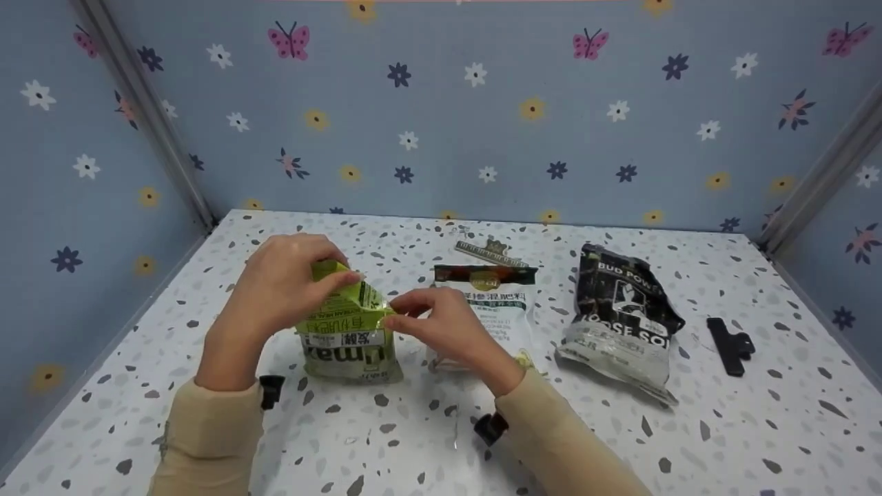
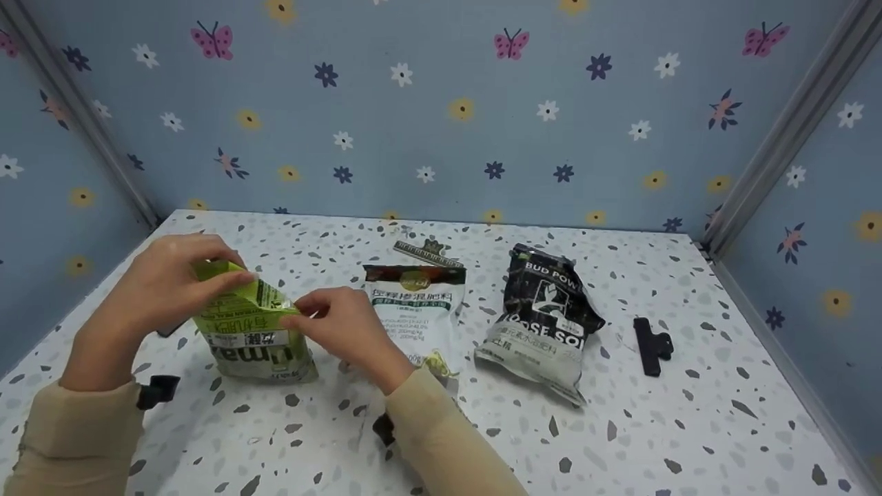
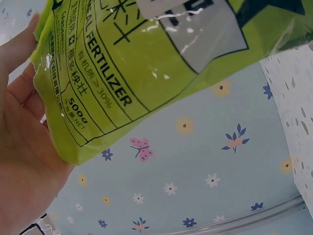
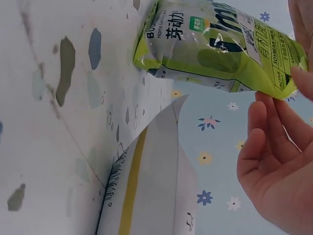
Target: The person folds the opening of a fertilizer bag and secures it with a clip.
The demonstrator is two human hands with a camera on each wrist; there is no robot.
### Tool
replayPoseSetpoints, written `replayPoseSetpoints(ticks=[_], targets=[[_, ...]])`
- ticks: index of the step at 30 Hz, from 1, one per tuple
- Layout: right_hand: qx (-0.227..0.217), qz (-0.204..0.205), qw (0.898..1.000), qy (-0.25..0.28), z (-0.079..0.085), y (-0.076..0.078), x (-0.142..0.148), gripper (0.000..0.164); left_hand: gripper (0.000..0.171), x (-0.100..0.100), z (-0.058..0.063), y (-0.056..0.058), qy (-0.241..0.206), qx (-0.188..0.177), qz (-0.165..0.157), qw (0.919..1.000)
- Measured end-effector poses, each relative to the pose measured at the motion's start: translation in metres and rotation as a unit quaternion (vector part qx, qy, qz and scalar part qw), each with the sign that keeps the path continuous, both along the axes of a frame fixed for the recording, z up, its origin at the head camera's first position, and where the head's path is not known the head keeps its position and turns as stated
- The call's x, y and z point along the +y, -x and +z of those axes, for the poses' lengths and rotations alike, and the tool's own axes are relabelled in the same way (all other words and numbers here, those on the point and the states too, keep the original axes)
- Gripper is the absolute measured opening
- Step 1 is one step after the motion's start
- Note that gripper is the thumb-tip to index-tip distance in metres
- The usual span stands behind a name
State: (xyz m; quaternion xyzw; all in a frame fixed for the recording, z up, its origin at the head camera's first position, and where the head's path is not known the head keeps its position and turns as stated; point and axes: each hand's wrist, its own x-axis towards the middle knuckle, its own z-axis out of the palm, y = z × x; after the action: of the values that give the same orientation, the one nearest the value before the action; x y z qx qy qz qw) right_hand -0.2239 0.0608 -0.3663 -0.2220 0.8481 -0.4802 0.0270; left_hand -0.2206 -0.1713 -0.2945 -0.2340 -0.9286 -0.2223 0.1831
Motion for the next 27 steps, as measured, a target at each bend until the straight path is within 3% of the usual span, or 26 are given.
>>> replayPoseSetpoints(ticks=[7,13,20,27], targets=[[0.025,-0.008,0.999,0.038,0.004,-0.001,-0.001,0.028,0.013,0.004,0.000,0.002,0.000,0.004,-0.011,0.9999],[0.069,-0.001,0.996,0.060,0.020,0.005,-0.016,0.025,0.013,0.004,0.000,0.002,0.003,0.032,-0.013,0.9994],[0.126,0.000,0.992,0.010,0.035,0.015,-0.034,0.019,0.012,0.000,-0.003,0.003,-0.006,0.048,-0.018,0.9986],[0.122,-0.003,0.992,-0.014,0.034,0.017,-0.036,0.014,0.013,-0.002,-0.004,0.004,0.002,0.062,-0.014,0.9980]])
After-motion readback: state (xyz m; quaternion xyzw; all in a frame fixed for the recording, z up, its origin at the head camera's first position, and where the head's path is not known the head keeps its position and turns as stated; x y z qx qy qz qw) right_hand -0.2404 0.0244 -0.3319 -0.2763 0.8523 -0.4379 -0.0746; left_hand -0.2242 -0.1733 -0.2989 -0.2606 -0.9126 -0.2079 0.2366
